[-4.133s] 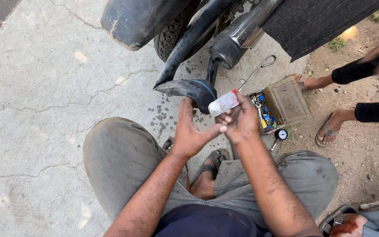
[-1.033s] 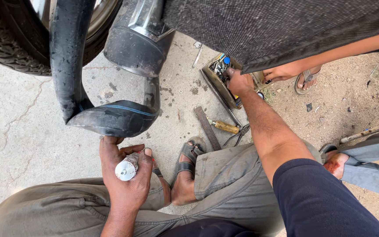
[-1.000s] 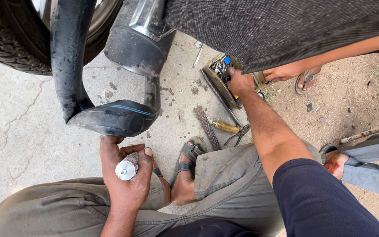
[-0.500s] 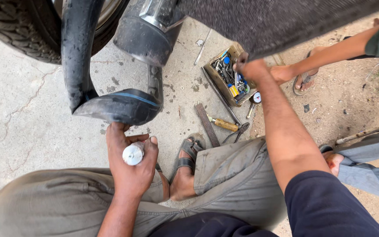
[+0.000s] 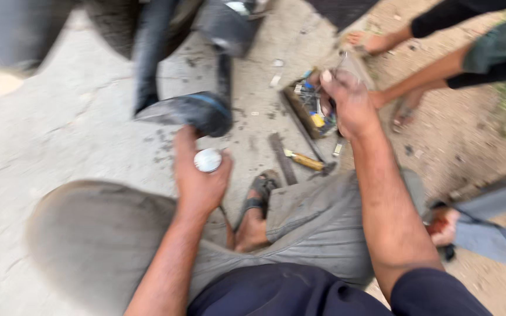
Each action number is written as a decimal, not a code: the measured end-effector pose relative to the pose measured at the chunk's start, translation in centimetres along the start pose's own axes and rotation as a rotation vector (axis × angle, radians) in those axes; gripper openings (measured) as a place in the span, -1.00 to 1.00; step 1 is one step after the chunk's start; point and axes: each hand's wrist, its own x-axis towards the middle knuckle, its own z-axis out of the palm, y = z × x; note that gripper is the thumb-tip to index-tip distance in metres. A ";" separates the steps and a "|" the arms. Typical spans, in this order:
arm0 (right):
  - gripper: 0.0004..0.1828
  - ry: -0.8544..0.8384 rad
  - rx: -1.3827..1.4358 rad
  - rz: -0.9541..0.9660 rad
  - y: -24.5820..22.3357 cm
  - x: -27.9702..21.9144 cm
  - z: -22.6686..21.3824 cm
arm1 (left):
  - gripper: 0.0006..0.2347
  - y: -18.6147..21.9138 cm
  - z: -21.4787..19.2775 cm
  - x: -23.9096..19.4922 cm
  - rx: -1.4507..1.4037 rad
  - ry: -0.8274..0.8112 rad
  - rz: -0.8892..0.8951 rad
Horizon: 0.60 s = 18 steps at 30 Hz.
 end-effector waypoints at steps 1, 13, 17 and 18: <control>-0.68 -0.049 -0.020 -0.022 -0.2 -1.0 1.6 | -0.38 -0.2 0.3 -0.3 0.012 0.028 0.021; -0.84 -0.310 -0.226 -0.272 -8.5 -11.3 12.7 | -0.36 1.4 -0.6 0.1 0.155 -0.006 -0.013; -0.88 -0.346 -0.545 -0.640 -9.4 -11.8 13.7 | -0.36 1.6 -0.6 0.0 0.141 -0.005 0.005; -0.88 -0.333 -0.554 -0.608 -9.4 -11.8 13.9 | -0.35 1.7 -0.6 0.1 0.144 -0.009 0.003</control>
